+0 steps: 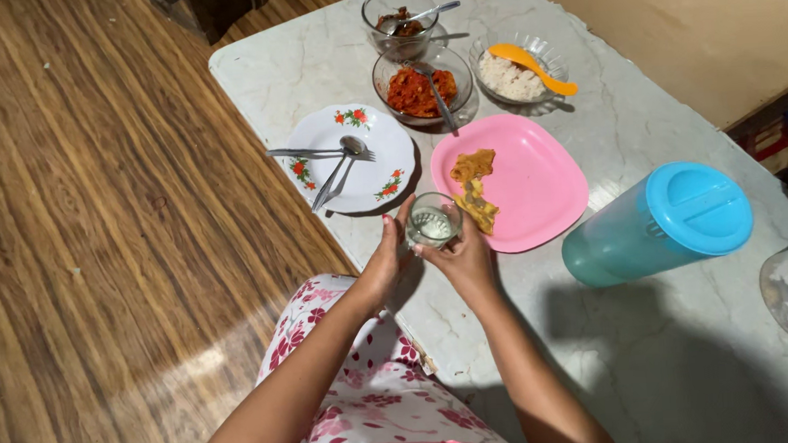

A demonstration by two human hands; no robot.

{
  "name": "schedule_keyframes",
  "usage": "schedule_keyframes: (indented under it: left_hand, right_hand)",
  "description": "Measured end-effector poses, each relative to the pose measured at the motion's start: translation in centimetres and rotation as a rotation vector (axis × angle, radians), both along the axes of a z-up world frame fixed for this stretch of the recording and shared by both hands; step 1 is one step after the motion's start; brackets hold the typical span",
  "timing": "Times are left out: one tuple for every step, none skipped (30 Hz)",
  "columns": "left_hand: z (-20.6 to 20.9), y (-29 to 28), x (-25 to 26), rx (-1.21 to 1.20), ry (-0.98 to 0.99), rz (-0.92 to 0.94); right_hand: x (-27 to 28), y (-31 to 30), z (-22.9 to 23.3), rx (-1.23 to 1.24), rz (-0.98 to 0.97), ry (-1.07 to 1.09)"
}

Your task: The person arranges food items on a table, including rice, a red dish, and a dark dish, using a spoon and fork. They pour water from a blue pitcher into a glass and a metal cup, then place the utensils on a plate.

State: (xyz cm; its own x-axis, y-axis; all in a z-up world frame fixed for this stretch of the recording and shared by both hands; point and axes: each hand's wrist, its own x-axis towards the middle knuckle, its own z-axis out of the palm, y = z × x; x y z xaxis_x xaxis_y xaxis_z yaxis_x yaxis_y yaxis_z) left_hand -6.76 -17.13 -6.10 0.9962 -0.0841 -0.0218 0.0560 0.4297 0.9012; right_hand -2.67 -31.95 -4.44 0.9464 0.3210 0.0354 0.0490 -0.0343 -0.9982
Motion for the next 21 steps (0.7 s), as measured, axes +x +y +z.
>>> schedule_keyframes:
  left_hand:
    - [-0.2, 0.0, 0.3, -0.031, -0.013, -0.002]
    - [-0.4, 0.1, 0.6, -0.061, -0.027, -0.003]
    - [-0.5, 0.1, 0.5, -0.092, -0.039, -0.004]
    - [-0.6, 0.3, 0.2, -0.024, 0.026, 0.003]
    - [-0.5, 0.7, -0.1, 0.045, 0.086, 0.011]
    - [-0.3, 1.0, -0.2, 0.114, 0.147, 0.019]
    - [0.0, 1.4, 0.1, 0.204, 0.122, 0.056]
    - [0.5, 1.6, 0.0, 0.293, 0.097, 0.093]
    - [1.3, 2.1, 0.7, 0.386, 0.060, 0.131]
    - [2.1, 2.7, 1.4, 0.464, -0.006, 0.169]
    - [2.8, 3.2, 1.8, 0.542, -0.071, 0.203]
    - [3.6, 3.8, 2.8, 0.617, -0.139, 0.239]
    - [4.2, 4.5, 4.7, 0.657, -0.166, 0.198]
    - [5.0, 5.4, 7.4, 0.698, -0.194, 0.157]
    - [5.4, 6.1, 9.9, 0.735, -0.217, 0.116]
    - [5.3, 6.0, 12.3, 0.739, -0.197, 0.074]
    - [4.9, 5.4, 14.9, 0.741, -0.176, 0.032]
    - [4.3, 4.7, 17.3, 0.743, -0.154, -0.009]
    - [3.3, 3.7, 19.3, 0.913, -0.170, -0.131]
    - [2.3, 2.7, 21.0, 1.082, -0.186, -0.254]
    - [1.1, 1.8, 22.2, 1.248, -0.204, -0.380]
  right_hand:
    - [0.2, 0.0, -0.1, -0.016, 0.000, -0.039]
    - [0.4, 0.1, -0.1, -0.033, 0.000, -0.070]
    - [0.4, 0.2, -0.2, -0.050, 0.001, -0.099]
    - [0.3, 0.1, -0.3, -0.067, 0.001, -0.129]
    - [0.4, -0.1, -0.4, -0.081, 0.026, -0.138]
    - [0.4, -0.5, -0.4, -0.095, 0.050, -0.148]
    - [0.8, -0.9, -0.4, -0.106, 0.071, -0.166]
    - [0.8, -1.9, -0.4, -0.144, 0.032, -0.102]
    - [0.7, -3.2, -0.2, -0.175, -0.013, -0.048]
    - [0.6, -4.6, -0.1, -0.204, -0.057, 0.008]
    - [0.3, -5.9, -0.2, -0.038, -0.180, 0.050]
    - [-0.2, -7.4, -0.5, 0.131, -0.299, 0.091]
    - [-0.6, -8.9, -0.9, 0.241, -0.401, 0.135]
    - [-0.6, -9.8, -1.5, 0.353, -0.500, 0.180]
    - [-0.8, -10.4, -2.2, 0.442, -0.619, 0.356]
    - [-0.7, -10.8, -2.8, 0.532, -0.733, 0.535]
    - [-0.6, -11.1, -3.3, 0.560, -0.718, 0.587]
    - [-0.5, -11.3, -3.7, 0.589, -0.701, 0.638]
    - [-0.2, -11.2, -3.9, 0.614, -0.682, 0.690]
    - [0.4, -10.8, -4.0, 0.583, -0.679, 0.681]
    - [0.9, -10.5, -4.0, 0.551, -0.679, 0.673]
